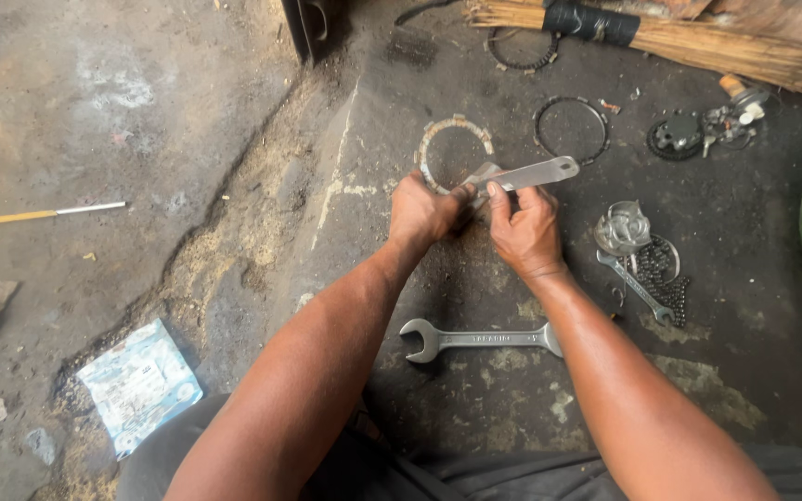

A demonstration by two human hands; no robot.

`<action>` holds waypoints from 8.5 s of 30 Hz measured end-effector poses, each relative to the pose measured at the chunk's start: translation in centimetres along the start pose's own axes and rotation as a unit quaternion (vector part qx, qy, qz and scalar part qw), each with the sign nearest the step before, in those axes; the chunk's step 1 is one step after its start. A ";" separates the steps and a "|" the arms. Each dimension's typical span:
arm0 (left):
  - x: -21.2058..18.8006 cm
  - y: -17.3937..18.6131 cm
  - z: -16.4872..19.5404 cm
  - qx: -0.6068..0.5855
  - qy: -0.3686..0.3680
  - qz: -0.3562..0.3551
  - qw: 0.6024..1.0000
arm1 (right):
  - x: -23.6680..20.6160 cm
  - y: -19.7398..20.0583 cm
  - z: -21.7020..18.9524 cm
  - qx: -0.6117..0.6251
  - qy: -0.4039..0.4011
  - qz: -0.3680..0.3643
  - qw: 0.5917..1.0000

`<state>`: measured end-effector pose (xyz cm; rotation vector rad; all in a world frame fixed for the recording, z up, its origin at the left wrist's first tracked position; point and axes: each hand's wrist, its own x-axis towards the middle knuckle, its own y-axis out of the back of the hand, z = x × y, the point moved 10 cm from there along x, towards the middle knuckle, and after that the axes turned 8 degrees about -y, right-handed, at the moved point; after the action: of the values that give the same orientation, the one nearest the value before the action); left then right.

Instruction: The person uses a hammer and a wrench to strike and adjust a circular metal part on the floor. They repeatedly hit the part with the hammer and use the wrench to hold or reposition it.

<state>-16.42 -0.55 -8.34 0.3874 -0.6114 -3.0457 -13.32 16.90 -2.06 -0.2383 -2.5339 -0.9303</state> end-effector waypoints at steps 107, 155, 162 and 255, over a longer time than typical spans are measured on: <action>1.6 -2.0 -0.9 -0.031 -0.031 0.032 0.999 | 2.0 -0.9 1.7 -0.148 0.028 0.038 0.988; 1.7 -1.7 -0.2 -0.032 -0.051 0.031 0.998 | 0.2 -1.7 1.5 -0.064 -0.027 -0.009 0.998; 2.4 -2.4 -0.3 -0.138 0.006 -0.067 0.988 | 1.5 0.0 3.7 0.003 -0.140 0.020 0.990; -1.1 4.0 6.3 0.078 -0.040 0.005 0.996 | 1.8 0.4 -2.9 -0.004 -0.049 0.010 0.999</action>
<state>-17.09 -1.74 -0.94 0.2640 -0.8549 -3.0256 -13.87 15.30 0.95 -0.3189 -2.6127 -0.9427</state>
